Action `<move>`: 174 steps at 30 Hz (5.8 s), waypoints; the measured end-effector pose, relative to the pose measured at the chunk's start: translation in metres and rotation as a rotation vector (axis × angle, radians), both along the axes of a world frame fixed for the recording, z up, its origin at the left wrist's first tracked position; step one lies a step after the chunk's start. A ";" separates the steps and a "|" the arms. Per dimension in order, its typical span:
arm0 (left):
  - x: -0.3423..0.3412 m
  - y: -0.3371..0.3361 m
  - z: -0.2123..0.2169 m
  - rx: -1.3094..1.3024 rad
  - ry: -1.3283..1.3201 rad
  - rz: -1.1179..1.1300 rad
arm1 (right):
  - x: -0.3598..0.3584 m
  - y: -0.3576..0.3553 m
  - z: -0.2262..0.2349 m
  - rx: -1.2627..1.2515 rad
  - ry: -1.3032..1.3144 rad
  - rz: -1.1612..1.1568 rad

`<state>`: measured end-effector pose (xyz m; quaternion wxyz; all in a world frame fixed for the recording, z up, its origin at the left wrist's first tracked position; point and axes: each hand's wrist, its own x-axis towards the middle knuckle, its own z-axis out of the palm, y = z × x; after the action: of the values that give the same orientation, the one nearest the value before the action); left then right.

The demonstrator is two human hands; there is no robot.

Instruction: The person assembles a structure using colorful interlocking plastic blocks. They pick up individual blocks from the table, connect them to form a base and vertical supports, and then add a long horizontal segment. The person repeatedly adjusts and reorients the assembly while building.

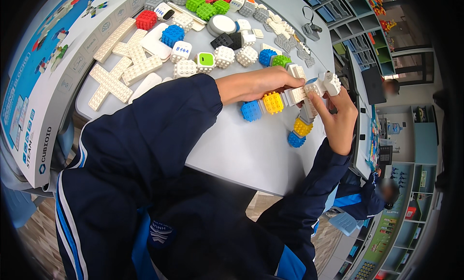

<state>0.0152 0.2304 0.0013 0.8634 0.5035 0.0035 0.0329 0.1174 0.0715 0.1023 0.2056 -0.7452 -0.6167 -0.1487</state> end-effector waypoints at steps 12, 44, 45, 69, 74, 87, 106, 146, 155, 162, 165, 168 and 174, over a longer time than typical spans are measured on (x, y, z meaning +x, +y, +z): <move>0.000 0.001 0.000 0.017 0.032 -0.003 | 0.012 -0.003 0.003 -0.066 0.080 0.030; -0.001 0.001 0.001 -0.012 0.008 -0.037 | 0.019 -0.001 0.018 -0.247 0.182 0.076; -0.001 0.001 0.001 -0.006 0.010 -0.041 | 0.016 -0.001 0.018 -0.248 0.174 0.046; -0.027 -0.016 0.048 0.277 -0.269 0.220 | 0.021 -0.021 -0.016 0.414 0.515 0.274; -0.034 -0.024 0.054 0.344 -0.307 0.278 | 0.008 -0.017 -0.011 0.476 0.409 0.276; -0.036 -0.020 0.046 1.249 -0.624 0.670 | -0.005 -0.019 -0.004 0.477 -0.107 0.244; -0.032 -0.015 0.042 1.175 -0.533 0.602 | -0.008 -0.023 -0.008 0.368 -0.125 0.187; -0.033 -0.004 0.043 1.247 -0.414 0.460 | -0.014 -0.022 -0.011 0.137 -0.050 0.103; -0.030 -0.001 0.039 1.228 -0.431 0.453 | -0.011 -0.022 -0.014 0.134 -0.050 0.119; -0.031 -0.004 0.043 1.202 -0.479 0.472 | -0.010 -0.022 -0.011 0.123 0.084 0.177; -0.033 -0.006 0.046 1.224 -0.470 0.450 | -0.010 -0.024 -0.009 0.132 0.137 0.194; -0.034 -0.008 0.050 1.167 -0.450 0.423 | -0.009 -0.027 -0.008 0.125 0.180 0.186; -0.038 -0.010 0.060 0.811 -0.389 0.443 | -0.002 -0.027 -0.006 0.337 0.495 0.178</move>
<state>-0.0227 0.2206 0.0611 0.5551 0.7703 -0.0640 0.3073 0.1153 0.0443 0.0967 0.4823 -0.6572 -0.5775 -0.0444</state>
